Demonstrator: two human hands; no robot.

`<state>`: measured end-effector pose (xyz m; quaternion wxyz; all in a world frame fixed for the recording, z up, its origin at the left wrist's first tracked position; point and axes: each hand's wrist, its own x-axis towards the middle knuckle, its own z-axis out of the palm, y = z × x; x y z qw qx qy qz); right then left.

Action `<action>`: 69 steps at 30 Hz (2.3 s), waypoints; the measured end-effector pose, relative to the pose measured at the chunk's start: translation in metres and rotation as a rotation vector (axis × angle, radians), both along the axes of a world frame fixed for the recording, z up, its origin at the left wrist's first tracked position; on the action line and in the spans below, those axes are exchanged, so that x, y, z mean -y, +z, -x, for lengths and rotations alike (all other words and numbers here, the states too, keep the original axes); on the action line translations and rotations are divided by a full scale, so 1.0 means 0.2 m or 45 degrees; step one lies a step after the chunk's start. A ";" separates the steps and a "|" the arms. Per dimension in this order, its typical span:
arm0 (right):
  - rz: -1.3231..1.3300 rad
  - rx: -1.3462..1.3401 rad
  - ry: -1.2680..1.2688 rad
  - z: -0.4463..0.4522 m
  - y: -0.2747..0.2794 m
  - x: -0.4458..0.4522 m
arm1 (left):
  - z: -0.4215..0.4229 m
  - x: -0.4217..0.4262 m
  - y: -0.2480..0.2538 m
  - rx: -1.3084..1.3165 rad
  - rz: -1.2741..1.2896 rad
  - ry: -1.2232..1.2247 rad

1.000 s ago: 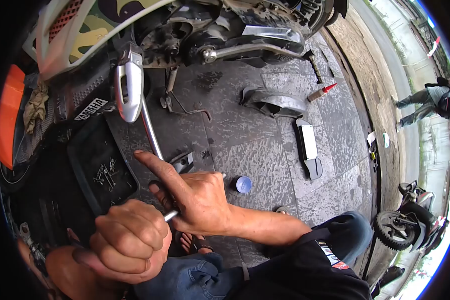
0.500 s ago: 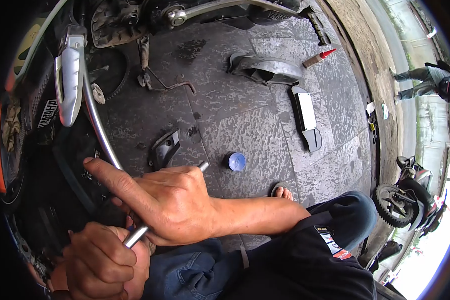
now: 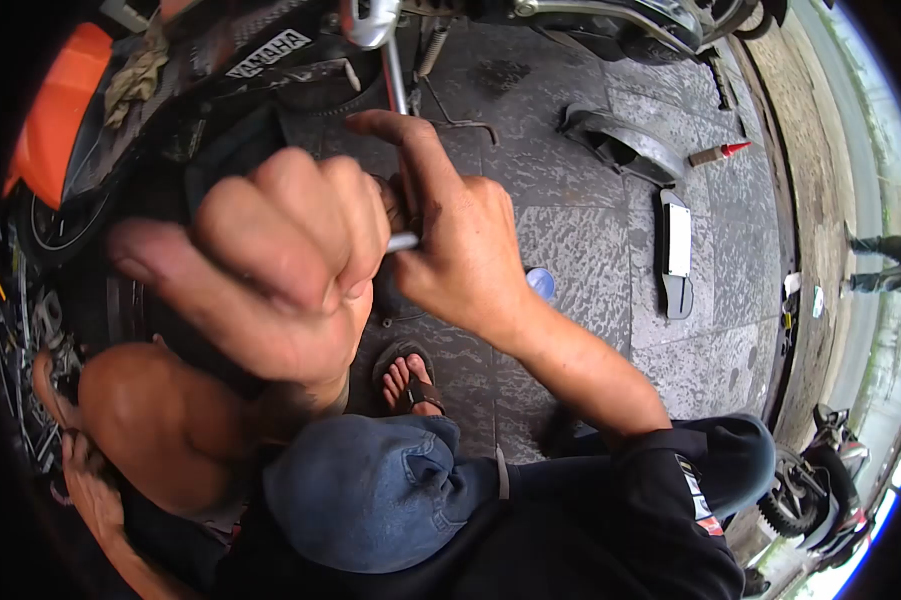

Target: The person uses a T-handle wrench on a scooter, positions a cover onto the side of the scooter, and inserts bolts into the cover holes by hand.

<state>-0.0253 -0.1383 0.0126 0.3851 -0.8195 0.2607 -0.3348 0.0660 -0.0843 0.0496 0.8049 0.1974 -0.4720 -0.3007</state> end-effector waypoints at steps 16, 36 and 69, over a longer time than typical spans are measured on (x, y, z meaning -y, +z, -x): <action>0.366 -0.999 0.456 1.00 -0.33 0.42 | 0.12 -0.27 -1.29 1.342 -2.018 0.745; 0.552 -1.380 0.295 1.39 -1.16 0.61 | 0.03 -0.16 -1.26 0.420 -1.387 0.770; 0.535 0.164 -0.116 0.24 0.17 1.19 | -0.11 0.54 -0.53 -0.115 -0.876 0.356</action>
